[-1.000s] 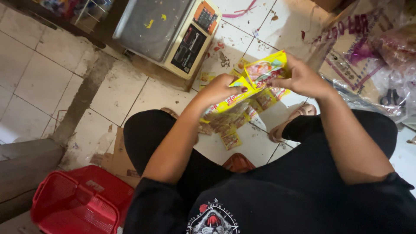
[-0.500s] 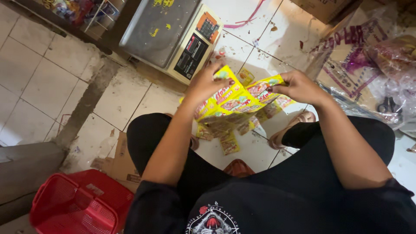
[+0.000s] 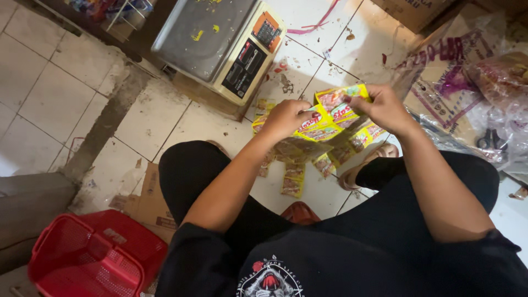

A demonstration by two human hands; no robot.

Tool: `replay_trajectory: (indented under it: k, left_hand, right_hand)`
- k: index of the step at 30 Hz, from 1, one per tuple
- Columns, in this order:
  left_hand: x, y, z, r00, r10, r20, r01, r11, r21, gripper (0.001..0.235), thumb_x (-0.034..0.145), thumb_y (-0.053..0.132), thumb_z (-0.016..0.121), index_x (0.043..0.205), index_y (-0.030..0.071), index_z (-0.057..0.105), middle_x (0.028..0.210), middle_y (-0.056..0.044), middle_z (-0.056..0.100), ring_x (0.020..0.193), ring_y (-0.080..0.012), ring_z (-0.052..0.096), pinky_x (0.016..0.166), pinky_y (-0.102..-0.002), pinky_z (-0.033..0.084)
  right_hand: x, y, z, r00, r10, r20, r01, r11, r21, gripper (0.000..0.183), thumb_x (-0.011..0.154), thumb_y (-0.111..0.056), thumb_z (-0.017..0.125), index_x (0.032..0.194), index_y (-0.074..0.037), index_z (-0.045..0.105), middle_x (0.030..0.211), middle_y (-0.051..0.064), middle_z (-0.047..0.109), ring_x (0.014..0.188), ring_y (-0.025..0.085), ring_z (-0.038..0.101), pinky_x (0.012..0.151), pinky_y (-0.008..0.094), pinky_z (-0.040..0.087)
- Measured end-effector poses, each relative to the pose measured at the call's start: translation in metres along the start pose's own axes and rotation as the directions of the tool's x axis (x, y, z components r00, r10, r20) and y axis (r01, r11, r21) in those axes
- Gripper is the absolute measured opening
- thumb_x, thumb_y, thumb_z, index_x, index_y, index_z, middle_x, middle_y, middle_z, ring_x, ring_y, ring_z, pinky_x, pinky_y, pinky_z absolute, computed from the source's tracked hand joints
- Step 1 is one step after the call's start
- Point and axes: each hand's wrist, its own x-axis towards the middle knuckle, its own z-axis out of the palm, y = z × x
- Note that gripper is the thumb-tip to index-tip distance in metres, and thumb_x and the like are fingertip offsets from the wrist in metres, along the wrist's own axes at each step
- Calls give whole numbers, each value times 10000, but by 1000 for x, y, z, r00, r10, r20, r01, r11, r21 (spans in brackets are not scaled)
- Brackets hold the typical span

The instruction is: The person organizes strips of seasoning sachets by hand while sitting on the floor, unfolding and laying them out next to a digital scale.

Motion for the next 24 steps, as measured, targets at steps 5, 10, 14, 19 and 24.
replay_trajectory:
  k: [5, 10, 14, 19, 24]
  left_hand:
    - [2, 29, -20, 995, -3, -95, 3, 1000, 0, 193, 915, 328, 704, 907, 138, 735, 726, -118, 683, 698, -325, 667, 624, -439, 485]
    - [-1, 38, -28, 991, 23, -130, -26, 1000, -16, 171, 910, 312, 687, 944, 152, 738, 720, -114, 680, 687, -312, 675, 625, -433, 496]
    - [0, 37, -27, 990, 34, -136, -34, 999, -1, 176, 913, 311, 700, 902, 140, 738, 710, -118, 672, 680, -315, 663, 614, -436, 484]
    - [0, 24, -36, 990, -30, -140, 13, 993, -119, 198, 947, 294, 686, 875, 110, 700, 686, -113, 648, 613, -291, 640, 593, -413, 457]
    - [-2, 21, -35, 992, 71, -101, -76, 996, -44, 187, 909, 274, 726, 857, 97, 698, 687, -132, 627, 600, -299, 608, 568, -404, 439]
  right_hand:
    - [3, -4, 5, 979, -129, -159, 158, 969, 188, 170, 1023, -148, 694, 1084, 5, 736, 942, 23, 757, 792, 69, 675, 749, 246, 549]
    - [7, 3, 10, 957, -198, -211, 247, 940, 236, 157, 1043, -123, 700, 1101, 18, 739, 974, 32, 748, 833, 71, 660, 778, 244, 539]
    - [7, 10, 12, 957, -195, -214, 251, 927, 280, 151, 1054, -113, 688, 1106, 21, 736, 981, 40, 753, 838, 85, 665, 776, 249, 538]
    - [7, -2, 8, 937, -133, -323, 273, 855, 441, 131, 1028, -119, 696, 1081, -1, 717, 982, 48, 761, 824, 119, 702, 752, 296, 591]
    - [0, -21, 5, 991, -97, -89, 99, 995, 8, 234, 1005, -164, 697, 1172, -2, 707, 1030, 74, 745, 896, 134, 683, 811, 312, 568]
